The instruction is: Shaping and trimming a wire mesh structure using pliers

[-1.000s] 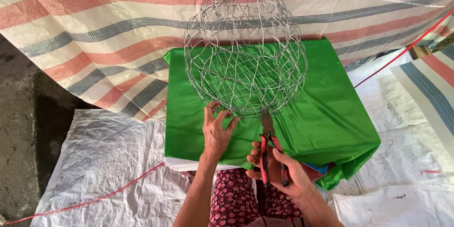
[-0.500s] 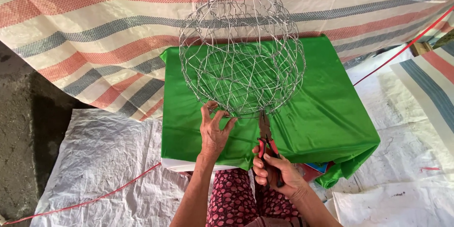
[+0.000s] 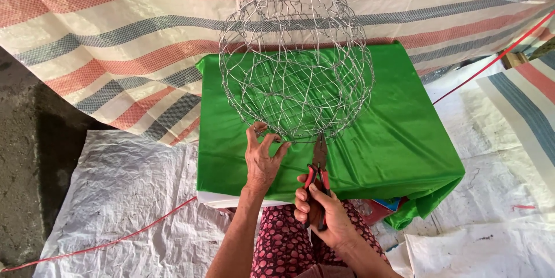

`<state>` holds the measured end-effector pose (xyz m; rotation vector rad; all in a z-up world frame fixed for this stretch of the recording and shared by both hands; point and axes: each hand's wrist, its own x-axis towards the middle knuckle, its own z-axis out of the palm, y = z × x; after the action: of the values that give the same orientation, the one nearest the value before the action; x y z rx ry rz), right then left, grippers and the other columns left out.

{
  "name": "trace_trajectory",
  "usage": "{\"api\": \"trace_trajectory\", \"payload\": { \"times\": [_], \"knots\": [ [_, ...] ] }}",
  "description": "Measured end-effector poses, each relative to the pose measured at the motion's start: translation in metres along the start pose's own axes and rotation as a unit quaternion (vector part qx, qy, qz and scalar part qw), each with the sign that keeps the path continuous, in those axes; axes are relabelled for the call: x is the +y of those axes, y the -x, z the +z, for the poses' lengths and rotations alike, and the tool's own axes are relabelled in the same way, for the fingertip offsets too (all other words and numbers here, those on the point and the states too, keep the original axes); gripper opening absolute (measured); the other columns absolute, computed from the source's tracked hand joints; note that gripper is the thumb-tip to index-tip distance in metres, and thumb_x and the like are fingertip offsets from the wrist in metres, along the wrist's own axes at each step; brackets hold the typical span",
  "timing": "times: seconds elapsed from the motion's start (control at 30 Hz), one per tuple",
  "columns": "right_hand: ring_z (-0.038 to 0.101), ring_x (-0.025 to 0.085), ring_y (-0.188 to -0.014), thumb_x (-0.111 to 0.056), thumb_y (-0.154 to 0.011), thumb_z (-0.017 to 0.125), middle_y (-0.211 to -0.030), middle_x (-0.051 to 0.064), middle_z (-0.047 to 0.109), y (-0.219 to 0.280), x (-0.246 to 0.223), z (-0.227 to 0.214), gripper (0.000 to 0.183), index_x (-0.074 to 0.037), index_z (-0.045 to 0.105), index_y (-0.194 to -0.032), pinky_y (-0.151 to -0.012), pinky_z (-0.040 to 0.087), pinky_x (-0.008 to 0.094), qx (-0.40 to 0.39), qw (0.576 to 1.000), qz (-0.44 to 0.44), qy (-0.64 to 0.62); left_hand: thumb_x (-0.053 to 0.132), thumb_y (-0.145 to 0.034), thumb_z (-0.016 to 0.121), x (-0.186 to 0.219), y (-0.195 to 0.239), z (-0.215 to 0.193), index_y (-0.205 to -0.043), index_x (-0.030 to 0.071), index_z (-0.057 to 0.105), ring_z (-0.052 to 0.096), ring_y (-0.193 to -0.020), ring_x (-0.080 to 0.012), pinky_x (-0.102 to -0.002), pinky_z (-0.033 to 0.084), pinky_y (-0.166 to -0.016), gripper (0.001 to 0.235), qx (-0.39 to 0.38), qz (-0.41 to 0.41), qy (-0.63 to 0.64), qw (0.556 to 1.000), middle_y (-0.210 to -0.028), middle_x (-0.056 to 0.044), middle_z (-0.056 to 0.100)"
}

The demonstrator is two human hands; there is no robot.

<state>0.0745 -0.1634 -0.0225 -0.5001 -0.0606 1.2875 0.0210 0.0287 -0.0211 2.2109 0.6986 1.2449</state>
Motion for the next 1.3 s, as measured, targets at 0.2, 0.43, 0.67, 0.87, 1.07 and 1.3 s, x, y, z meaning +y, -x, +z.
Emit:
{"api": "trace_trajectory", "payload": {
  "times": [0.2, 0.43, 0.67, 0.87, 1.07, 1.3],
  "knots": [
    [0.052, 0.015, -0.065, -0.017, -0.102, 0.055, -0.085, 0.008, 0.057, -0.006, 0.014, 0.005, 0.030, -0.004, 0.056, -0.130, -0.055, 0.042, 0.032, 0.028, 0.998, -0.043, 0.021, 0.019, -0.073, 0.089, 0.003, 0.001, -0.001, -0.088, 0.010, 0.065, 0.058, -0.111, -0.0280, -0.037, 0.056, -0.082, 0.031, 0.004, 0.007, 0.001, 1.000, -0.129, -0.012, 0.049],
    [0.052, 0.016, -0.069, -0.016, -0.101, 0.057, -0.087, 0.008, 0.057, -0.006, 0.009, 0.009, 0.034, -0.005, 0.055, -0.134, -0.058, 0.044, 0.031, 0.032, 0.999, -0.033, 0.019, 0.019, -0.073, 0.089, 0.003, 0.000, 0.000, -0.087, 0.009, 0.065, 0.058, -0.110, -0.0274, -0.036, 0.056, -0.082, 0.029, -0.002, 0.006, -0.007, 1.000, -0.129, -0.012, 0.049],
    [0.065, 0.032, -0.105, -0.017, -0.100, 0.054, -0.114, 0.018, 0.066, 0.017, -0.014, 0.022, 0.043, 0.002, 0.057, -0.138, -0.086, 0.056, 0.049, 0.097, 0.989, -0.031, 0.108, 0.025, -0.076, 0.088, 0.001, 0.000, -0.001, -0.086, 0.009, 0.067, 0.059, -0.114, -0.0296, -0.038, 0.059, -0.081, 0.027, -0.018, -0.013, -0.016, 1.000, -0.130, -0.013, 0.050],
    [0.063, 0.022, -0.085, -0.021, -0.103, 0.053, -0.105, 0.016, 0.063, 0.019, -0.032, 0.005, 0.049, 0.001, 0.047, -0.146, -0.071, 0.054, 0.037, -0.028, 0.998, -0.008, 0.056, 0.024, -0.076, 0.088, 0.001, -0.002, 0.002, -0.085, 0.008, 0.067, 0.058, -0.116, -0.0286, -0.038, 0.058, -0.086, 0.027, -0.014, -0.014, -0.006, 1.000, -0.130, -0.012, 0.049],
    [0.071, 0.036, -0.092, -0.012, -0.097, 0.055, -0.110, 0.025, 0.069, 0.024, -0.036, -0.003, 0.039, 0.003, 0.055, -0.132, -0.080, 0.060, 0.046, 0.064, 0.981, -0.056, 0.175, 0.026, -0.076, 0.088, -0.003, -0.001, 0.003, -0.085, 0.008, 0.068, 0.060, -0.115, -0.0294, -0.039, 0.060, -0.084, 0.028, -0.021, -0.017, -0.014, 1.000, -0.131, -0.013, 0.048],
    [0.072, 0.026, -0.098, -0.010, -0.089, 0.070, -0.106, 0.015, 0.075, 0.033, -0.041, -0.056, 0.030, 0.000, 0.068, -0.118, -0.089, 0.054, 0.040, 0.125, 0.910, -0.064, 0.390, 0.026, -0.076, 0.088, 0.000, -0.003, 0.001, -0.086, 0.010, 0.067, 0.058, -0.115, -0.0278, -0.038, 0.058, -0.084, 0.029, -0.024, -0.021, -0.018, 0.999, -0.130, -0.011, 0.048]
  ]
}}
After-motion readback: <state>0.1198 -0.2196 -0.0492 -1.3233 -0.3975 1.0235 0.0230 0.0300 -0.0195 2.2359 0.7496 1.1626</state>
